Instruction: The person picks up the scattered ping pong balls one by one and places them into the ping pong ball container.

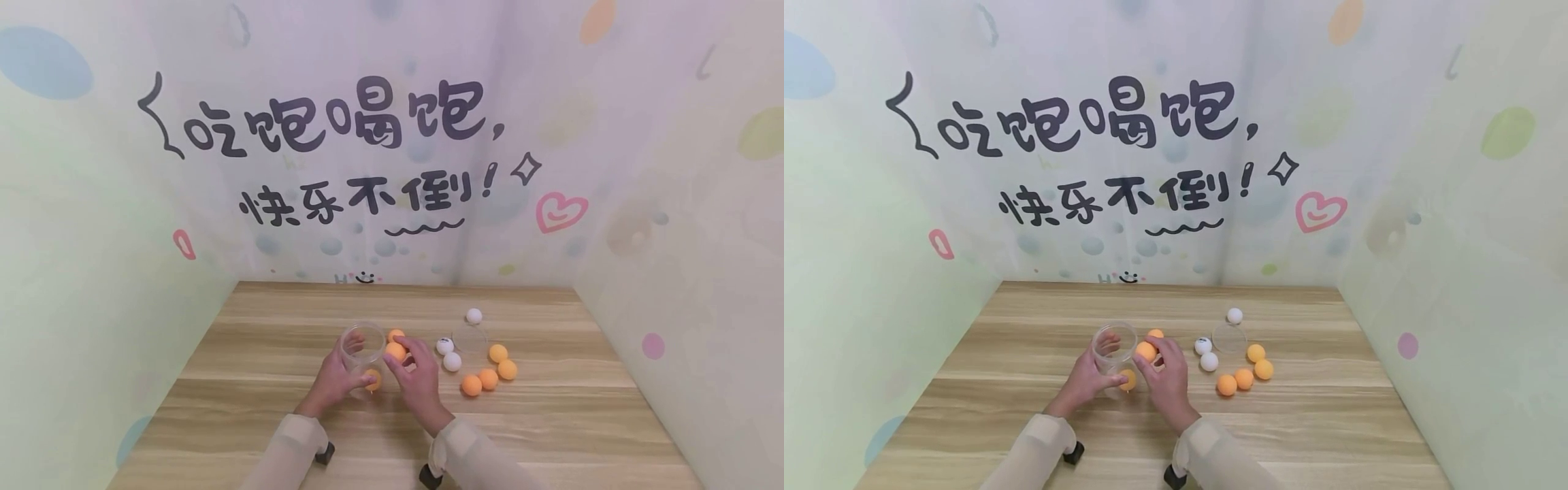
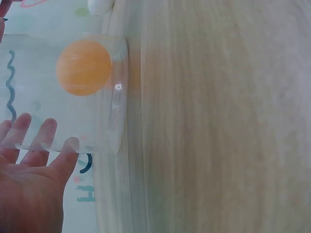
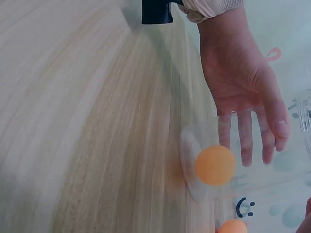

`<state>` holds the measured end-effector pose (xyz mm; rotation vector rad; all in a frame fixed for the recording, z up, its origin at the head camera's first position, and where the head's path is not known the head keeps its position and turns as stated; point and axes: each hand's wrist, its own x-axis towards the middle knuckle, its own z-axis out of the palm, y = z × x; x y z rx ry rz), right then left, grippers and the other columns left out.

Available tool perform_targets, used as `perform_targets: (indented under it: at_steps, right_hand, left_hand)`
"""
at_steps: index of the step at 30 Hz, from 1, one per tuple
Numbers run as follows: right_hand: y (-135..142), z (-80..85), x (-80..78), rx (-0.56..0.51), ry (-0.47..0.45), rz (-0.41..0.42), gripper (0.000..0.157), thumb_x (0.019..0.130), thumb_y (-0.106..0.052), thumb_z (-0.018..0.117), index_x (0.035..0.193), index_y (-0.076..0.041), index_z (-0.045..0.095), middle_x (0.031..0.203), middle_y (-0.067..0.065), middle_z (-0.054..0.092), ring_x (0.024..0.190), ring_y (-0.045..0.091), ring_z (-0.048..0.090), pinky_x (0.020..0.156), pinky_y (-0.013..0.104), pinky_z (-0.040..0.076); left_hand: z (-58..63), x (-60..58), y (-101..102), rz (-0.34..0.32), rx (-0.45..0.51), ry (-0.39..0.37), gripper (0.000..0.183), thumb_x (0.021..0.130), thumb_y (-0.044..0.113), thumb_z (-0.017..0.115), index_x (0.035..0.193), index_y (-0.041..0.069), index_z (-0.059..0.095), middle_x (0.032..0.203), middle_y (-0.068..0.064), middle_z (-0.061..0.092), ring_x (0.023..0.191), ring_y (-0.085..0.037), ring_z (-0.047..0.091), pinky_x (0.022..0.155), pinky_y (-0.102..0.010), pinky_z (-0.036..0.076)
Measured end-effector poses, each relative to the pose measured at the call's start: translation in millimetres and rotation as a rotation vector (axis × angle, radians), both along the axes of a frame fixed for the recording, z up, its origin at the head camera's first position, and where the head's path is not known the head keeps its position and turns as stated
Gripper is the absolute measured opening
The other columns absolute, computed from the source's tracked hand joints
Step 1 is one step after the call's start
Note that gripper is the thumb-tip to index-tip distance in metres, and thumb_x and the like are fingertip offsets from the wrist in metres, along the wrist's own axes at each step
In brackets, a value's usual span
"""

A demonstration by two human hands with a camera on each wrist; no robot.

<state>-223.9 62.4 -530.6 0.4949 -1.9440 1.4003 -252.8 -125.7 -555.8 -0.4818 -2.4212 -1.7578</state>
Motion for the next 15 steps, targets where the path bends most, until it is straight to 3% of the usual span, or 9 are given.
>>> perform_targets:
  at_steps: [7,15]
  right_hand:
    - [-4.8,3.7,1.7,-0.028,-0.007,0.016,0.035,0.079,-0.007,0.080,0.112,-0.004,0.068,0.103,0.006,0.066,0.085,0.020,0.058,0.062,0.038,0.055]
    - [-7.4,8.0,3.1,-0.011,-0.037,-0.005,0.037,0.080,-0.011,0.080,0.114,-0.003,0.067,0.108,0.006,0.066,0.088,0.019,0.058,0.068,0.037,0.053]
  left_hand:
    - [-2.9,-0.6,-0.5,-0.022,0.012,0.044,0.087,0.066,0.013,0.091,0.137,0.010,0.041,0.135,-0.012,0.054,0.124,-0.034,0.051,0.100,-0.054,0.041]
    - [-3.0,0.5,-0.9,-0.031,0.055,0.047,0.087,0.064,0.002,0.089,0.138,0.005,0.043,0.136,-0.018,0.053,0.124,-0.039,0.050,0.100,-0.058,0.040]
